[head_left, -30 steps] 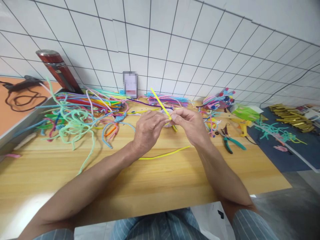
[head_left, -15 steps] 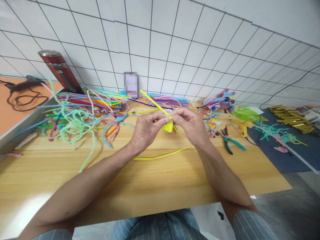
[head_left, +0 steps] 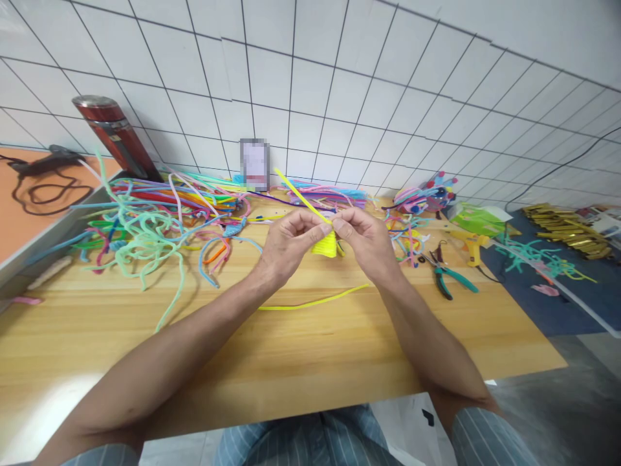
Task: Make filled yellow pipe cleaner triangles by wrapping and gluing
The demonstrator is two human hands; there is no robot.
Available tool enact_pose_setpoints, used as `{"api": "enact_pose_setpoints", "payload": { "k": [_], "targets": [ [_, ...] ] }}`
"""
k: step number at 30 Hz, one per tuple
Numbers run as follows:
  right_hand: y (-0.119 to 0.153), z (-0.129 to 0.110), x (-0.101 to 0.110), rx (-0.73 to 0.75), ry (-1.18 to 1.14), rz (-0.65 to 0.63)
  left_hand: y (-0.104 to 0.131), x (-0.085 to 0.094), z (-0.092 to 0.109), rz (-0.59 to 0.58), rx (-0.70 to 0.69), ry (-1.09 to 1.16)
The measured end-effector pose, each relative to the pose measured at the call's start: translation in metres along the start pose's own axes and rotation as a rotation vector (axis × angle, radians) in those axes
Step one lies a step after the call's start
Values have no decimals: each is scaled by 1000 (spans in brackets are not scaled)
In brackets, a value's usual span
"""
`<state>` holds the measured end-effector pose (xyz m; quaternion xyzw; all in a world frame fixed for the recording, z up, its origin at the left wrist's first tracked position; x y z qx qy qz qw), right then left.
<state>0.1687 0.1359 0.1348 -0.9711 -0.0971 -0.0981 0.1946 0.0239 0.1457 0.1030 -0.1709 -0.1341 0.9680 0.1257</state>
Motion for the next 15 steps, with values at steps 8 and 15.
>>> {"api": "enact_pose_setpoints", "payload": {
  "k": [8,15],
  "targets": [
    [1,-3,-1,4,-1,-11,0,3,-12,20,91,82],
    [1,1,0,-2,3,4,1,1,-7,50,31,90]
  ]
}}
Point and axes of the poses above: each hand's wrist, its own y-axis away from the middle knuckle, its own x-axis out of the back of the hand, z = x × y, the point moved 10 cm from there along -y, towards the middle knuckle, and after that the axes turned 5 degrees about -z, right-handed, at the moved point
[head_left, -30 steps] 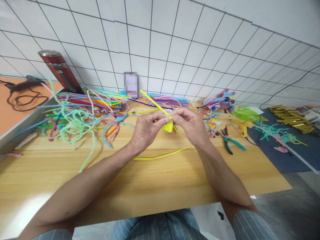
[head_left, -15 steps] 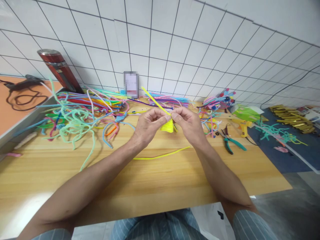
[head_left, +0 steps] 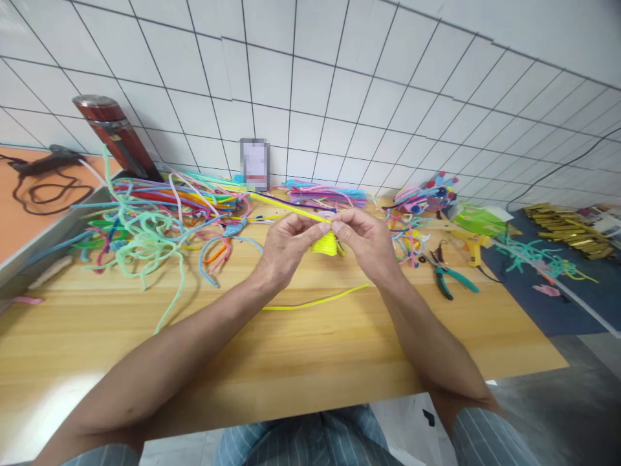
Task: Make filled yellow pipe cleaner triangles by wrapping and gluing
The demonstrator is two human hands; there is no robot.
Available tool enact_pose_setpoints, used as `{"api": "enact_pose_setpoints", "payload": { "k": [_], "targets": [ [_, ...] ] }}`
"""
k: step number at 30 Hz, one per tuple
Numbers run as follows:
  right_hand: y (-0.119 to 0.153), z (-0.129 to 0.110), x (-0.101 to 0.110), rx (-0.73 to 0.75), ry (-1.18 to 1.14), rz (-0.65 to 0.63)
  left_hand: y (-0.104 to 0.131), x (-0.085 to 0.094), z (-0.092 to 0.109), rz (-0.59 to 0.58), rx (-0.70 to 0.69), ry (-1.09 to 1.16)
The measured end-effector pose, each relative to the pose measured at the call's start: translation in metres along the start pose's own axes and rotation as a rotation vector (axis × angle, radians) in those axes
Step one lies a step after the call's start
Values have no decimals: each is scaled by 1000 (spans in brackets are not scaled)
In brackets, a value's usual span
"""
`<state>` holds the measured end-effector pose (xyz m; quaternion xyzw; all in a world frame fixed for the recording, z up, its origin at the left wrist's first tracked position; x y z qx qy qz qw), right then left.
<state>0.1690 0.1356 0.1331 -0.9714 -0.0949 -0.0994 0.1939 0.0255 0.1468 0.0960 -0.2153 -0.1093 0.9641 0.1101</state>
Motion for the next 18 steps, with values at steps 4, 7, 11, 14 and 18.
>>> {"api": "enact_pose_setpoints", "payload": {
  "k": [4,7,11,14,18],
  "targets": [
    [0,5,-3,-29,-28,-11,-1,-4,3,-9,-32,9],
    [0,3,-3,-31,-45,-4,-1,-3,5,-14,-40,-16],
    [1,-1,-1,-31,-8,25,1,-2,8,-15,-69,-112],
    [1,0,1,-38,29,50,1,-3,11,-28,-111,-213],
    [0,0,6,-39,79,84,3,-6,13,-63,-156,-306]
  ]
}}
Point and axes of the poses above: each hand's wrist, its own y-axis away from the middle knuckle, its own x-axis out of the back of the hand, z = x × y, the point moved 10 cm from there along -y, towards the middle knuckle, and after that the axes turned 5 degrees about -z, right-handed, at the moved point
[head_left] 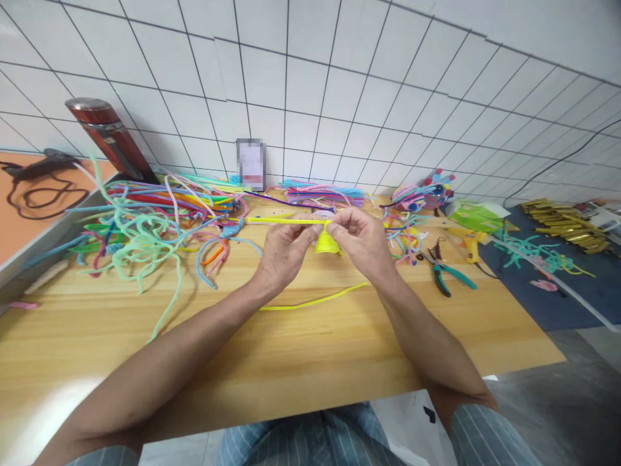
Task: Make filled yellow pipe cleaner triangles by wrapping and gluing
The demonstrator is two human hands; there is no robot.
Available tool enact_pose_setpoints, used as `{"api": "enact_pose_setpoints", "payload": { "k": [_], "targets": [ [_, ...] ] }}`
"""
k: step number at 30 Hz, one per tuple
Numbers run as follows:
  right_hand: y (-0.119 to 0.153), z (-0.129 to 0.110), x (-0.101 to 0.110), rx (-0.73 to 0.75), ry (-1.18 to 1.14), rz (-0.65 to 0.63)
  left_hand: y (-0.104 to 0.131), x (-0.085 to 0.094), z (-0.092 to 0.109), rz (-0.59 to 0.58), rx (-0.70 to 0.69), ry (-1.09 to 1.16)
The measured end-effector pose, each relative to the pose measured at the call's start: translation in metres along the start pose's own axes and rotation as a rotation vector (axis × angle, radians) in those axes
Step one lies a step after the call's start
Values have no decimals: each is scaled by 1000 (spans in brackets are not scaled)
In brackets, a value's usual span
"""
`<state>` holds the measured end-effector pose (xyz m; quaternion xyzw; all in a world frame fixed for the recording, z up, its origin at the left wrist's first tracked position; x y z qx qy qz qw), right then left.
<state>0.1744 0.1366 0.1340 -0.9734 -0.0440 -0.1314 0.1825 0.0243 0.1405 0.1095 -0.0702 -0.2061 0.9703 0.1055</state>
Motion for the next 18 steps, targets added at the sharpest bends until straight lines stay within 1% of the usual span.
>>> {"api": "enact_pose_setpoints", "payload": {
  "k": [3,8,11,18],
  "targets": [
    [0,0,2,-3,26,12,3,0,4,-2,-16,-85],
    [0,-1,2,5,51,14,10,7,16,70,-41,-238],
    [1,-2,2,16,51,19,11,5,19,49,-59,-235],
    [1,-3,-1,32,65,12,7,6,16,24,-61,-180]
  ]
}}
Point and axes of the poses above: each hand's wrist, its own y-axis away from the middle knuckle, its own x-axis out of the back of the hand, z = x × y, the point moved 10 cm from there along -y, towards the middle knuckle, and after that the axes turned 5 degrees about -z, right-handed, at the moved point
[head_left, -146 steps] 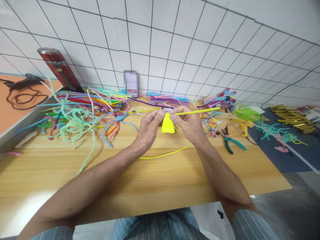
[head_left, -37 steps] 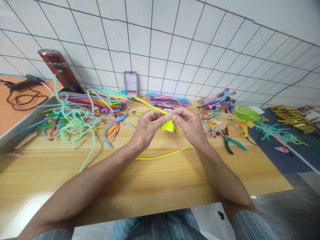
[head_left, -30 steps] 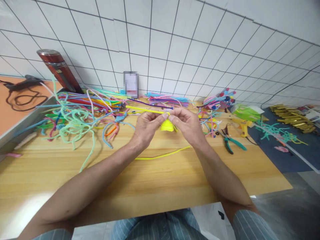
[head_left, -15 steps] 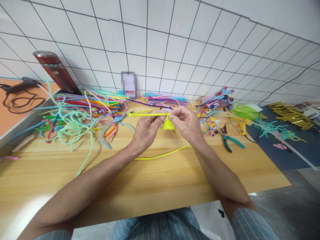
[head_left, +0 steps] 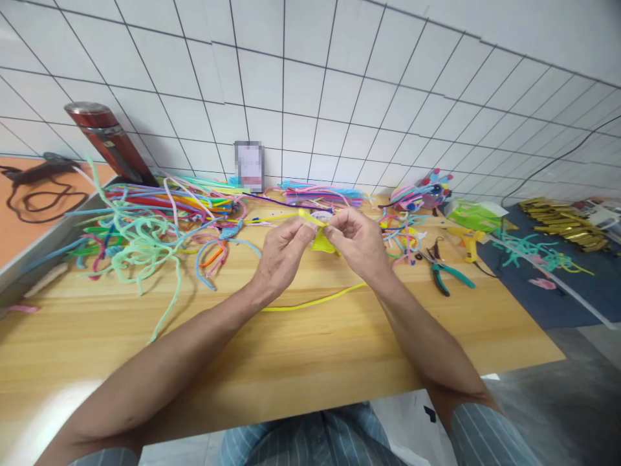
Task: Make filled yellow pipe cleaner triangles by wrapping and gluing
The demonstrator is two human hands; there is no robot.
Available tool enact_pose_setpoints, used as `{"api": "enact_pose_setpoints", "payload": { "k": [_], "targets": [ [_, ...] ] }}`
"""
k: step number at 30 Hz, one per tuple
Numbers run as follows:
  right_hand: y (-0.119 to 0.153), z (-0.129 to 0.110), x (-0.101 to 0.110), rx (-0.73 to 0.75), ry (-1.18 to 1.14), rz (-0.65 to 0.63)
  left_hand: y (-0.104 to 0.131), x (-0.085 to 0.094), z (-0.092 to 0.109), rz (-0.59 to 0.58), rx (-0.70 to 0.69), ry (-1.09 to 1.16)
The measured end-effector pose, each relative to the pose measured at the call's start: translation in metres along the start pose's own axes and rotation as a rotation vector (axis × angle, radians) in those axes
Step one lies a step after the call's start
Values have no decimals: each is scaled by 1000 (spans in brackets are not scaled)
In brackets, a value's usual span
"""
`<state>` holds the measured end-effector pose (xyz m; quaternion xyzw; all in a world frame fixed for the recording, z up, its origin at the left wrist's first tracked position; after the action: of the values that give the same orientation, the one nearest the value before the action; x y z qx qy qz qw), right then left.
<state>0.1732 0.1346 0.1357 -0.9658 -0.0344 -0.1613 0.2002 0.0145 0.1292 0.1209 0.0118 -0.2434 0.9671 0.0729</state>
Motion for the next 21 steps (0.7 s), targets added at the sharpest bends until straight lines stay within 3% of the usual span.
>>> {"api": "enact_pose_setpoints", "payload": {
  "k": [5,14,21],
  "targets": [
    [3,-3,-2,11,65,18,-4,-5,-5,-37,68,141],
    [6,-4,-10,26,62,-60,-7,-2,-31,56,175,338],
    [4,-5,-15,-14,-1,-148,-6,6,-28,104,102,232]
  ]
}}
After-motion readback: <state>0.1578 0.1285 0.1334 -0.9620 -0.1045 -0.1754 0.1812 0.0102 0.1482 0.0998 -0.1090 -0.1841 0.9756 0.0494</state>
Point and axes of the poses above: each hand's wrist, its own y-axis away from the middle knuckle, its own x-axis out of the back of the hand, z = x × y, the point moved 10 cm from there along -y, towards the middle knuckle, and after that the axes turned 5 degrees about -z, right-handed, at the moved point
